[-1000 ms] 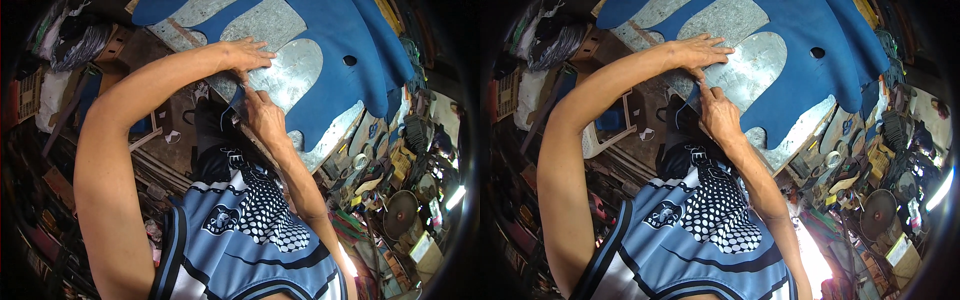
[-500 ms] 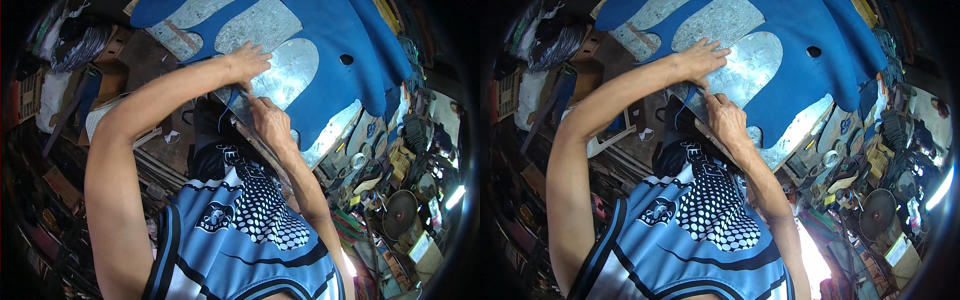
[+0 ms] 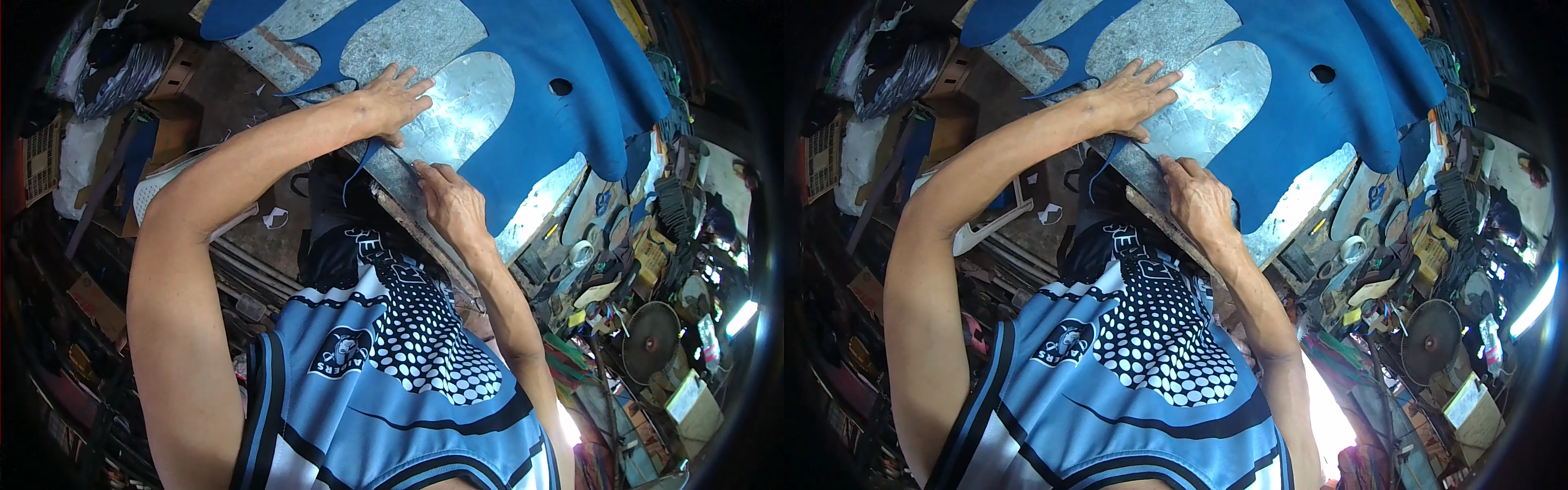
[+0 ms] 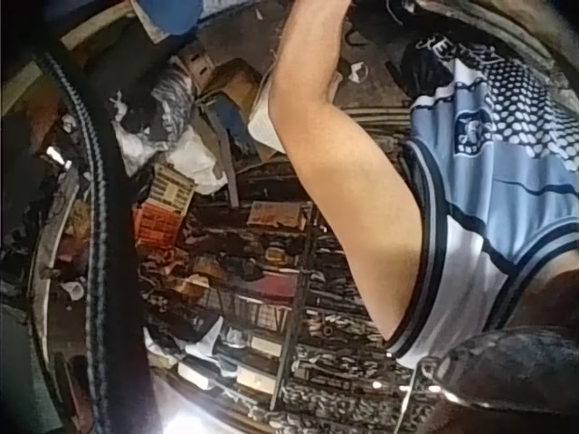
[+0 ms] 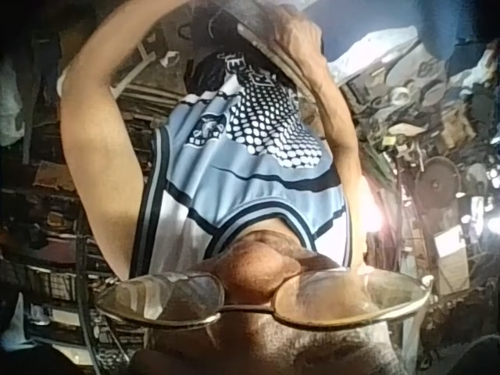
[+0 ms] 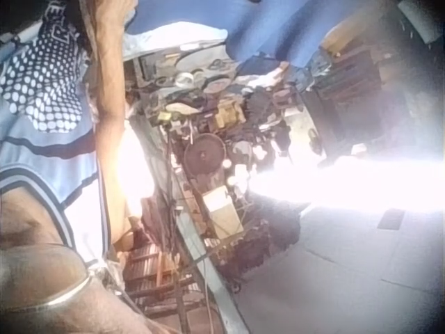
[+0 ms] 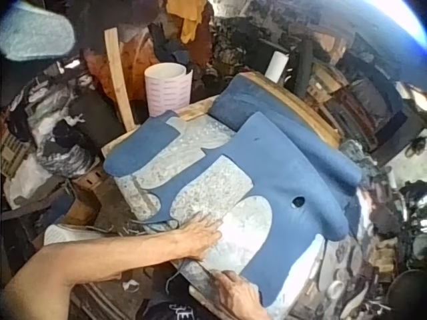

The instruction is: Cutting shoe component patterns from a large sheet of blue leather using a handheld blade and cardboard templates.

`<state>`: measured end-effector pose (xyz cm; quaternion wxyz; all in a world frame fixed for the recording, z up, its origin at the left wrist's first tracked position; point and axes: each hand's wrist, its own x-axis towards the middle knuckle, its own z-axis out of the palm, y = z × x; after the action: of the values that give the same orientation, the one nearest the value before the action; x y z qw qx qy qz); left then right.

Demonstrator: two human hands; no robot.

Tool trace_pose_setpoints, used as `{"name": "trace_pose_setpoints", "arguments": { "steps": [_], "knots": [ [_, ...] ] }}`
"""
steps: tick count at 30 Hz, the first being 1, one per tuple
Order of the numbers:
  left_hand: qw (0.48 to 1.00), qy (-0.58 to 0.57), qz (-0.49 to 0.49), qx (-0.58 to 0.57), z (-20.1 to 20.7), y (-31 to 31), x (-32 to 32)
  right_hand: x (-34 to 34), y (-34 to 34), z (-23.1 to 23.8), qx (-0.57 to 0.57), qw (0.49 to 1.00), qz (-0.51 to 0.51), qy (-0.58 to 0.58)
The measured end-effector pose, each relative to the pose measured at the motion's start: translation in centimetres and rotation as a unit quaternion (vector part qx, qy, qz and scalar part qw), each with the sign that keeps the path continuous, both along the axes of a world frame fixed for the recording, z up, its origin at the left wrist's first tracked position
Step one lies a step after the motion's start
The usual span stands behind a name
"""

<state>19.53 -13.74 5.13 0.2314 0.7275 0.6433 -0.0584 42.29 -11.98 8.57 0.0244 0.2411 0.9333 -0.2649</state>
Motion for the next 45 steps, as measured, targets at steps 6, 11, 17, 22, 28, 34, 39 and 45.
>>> {"name": "trace_pose_setpoints", "arguments": {
  "steps": [6,11,17,22,28,34,39,45],
  "knots": [
    [1.0,0.006,-0.002,0.008,0.4,0.0,0.3,2.3,-0.7,0.5,-0.012,0.999,-0.03,-0.002],
    [0.994,0.097,-0.05,0.004,1.5,1.4,3.6,2.5,-0.9,0.3,-0.007,0.999,-0.038,0.002],
    [0.979,0.173,0.102,-0.046,1.8,2.4,9.8,2.7,-0.9,0.5,-0.026,0.998,-0.042,-0.028],
    [0.98,0.155,0.099,-0.08,1.7,2.0,9.9,4.5,-0.3,0.1,-0.03,0.999,-0.036,-0.024],
    [0.979,0.164,0.092,-0.074,1.3,1.7,10.1,5.9,0.9,1.2,-0.045,0.997,-0.038,-0.057],
    [0.98,0.162,0.085,-0.081,1.8,1.6,10.1,6.8,2.0,1.4,-0.051,0.997,-0.025,-0.051],
    [0.98,0.161,0.09,-0.072,1.7,1.5,10.0,7.2,2.7,1.0,-0.043,0.998,-0.012,-0.044],
    [0.98,0.165,0.089,-0.059,1.8,1.6,9.8,7.0,3.6,1.4,-0.037,0.998,0.005,-0.045]
  ]
}}
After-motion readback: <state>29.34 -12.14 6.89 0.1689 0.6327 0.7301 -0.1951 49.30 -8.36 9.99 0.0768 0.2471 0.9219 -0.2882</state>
